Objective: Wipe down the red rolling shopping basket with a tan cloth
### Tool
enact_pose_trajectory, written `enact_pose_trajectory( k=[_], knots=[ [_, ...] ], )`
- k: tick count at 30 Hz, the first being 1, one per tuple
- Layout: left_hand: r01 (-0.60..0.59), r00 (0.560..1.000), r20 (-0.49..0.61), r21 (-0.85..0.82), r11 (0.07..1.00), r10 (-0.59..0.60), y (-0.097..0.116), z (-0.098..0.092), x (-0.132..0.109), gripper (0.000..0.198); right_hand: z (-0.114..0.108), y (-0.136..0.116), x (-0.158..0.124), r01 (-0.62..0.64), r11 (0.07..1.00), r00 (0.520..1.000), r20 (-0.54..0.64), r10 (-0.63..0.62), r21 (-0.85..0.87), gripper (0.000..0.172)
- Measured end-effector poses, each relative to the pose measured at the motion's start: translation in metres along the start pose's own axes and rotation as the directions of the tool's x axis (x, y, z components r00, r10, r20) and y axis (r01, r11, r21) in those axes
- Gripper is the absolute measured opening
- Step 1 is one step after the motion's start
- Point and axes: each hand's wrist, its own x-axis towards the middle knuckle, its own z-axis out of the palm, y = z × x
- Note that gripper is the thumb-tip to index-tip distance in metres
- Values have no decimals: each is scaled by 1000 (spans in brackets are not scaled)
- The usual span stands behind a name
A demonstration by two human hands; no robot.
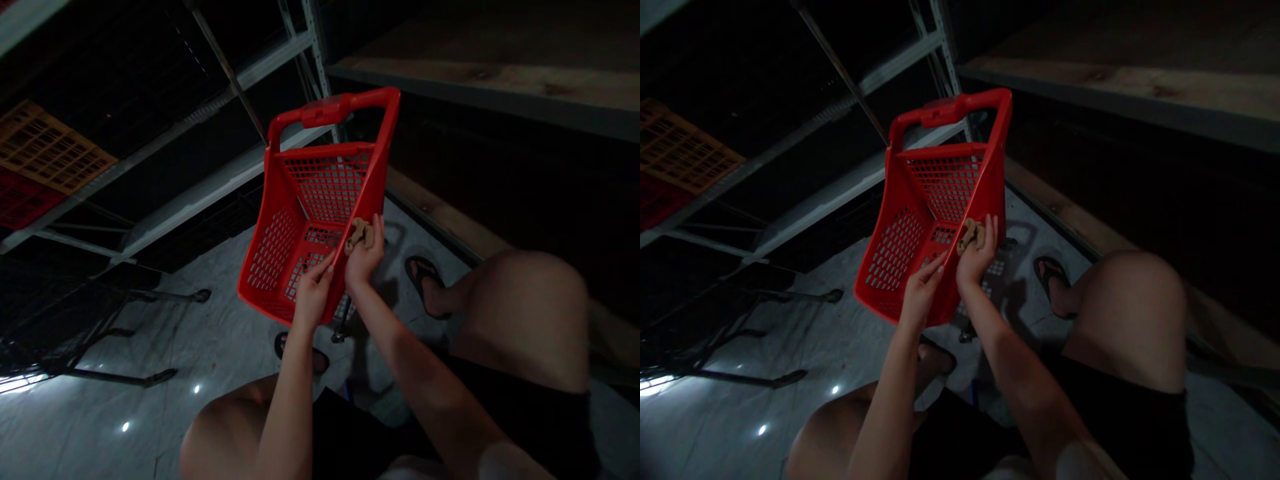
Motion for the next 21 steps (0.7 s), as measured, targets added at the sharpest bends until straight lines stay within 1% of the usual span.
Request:
enact_pose_trajectory(
  k=[3,5,6,8,9,10,12,14,15,18,19,21],
  knots=[
    [7,1000,-9,116,993,-6,1,-2,-7,37,33,21,77,105,991,992,-80,-99,81,69],
    [20,1000,-4,165,986,-19,1,-2,-10,36,50,27,125,203,972,969,-167,-182,115,65],
    [24,1000,-3,183,983,-24,1,-1,-11,36,56,28,144,251,962,950,-218,-223,111,61],
    [32,999,-5,207,978,-31,3,3,-11,37,61,29,167,314,947,915,-287,-284,65,49],
    [37,999,-10,215,976,-36,4,5,-10,38,60,29,171,325,945,907,-291,-303,31,42],
    [44,999,-14,221,974,-42,5,8,-9,38,56,29,169,321,947,911,-270,-311,-6,37],
    [63,998,-30,224,972,-57,7,12,-7,38,42,30,149,277,959,944,-170,-283,-62,32],
    [73,997,-42,229,971,-65,9,15,-6,39,23,31,116,211,974,976,-36,-214,-82,32],
    [72,997,-47,237,969,-62,10,15,-6,39,12,30,96,179,981,984,26,-178,-78,32],
    [59,998,-51,264,963,-47,11,13,-5,41,-15,24,40,125,991,979,167,-114,-56,39],
    [58,998,-51,268,962,-46,11,11,-6,41,-22,20,24,105,993,977,194,-92,-58,42],
    [62,997,-50,266,962,-51,11,7,-6,43,-30,12,-3,44,996,978,208,-28,-75,45]
  ],
)
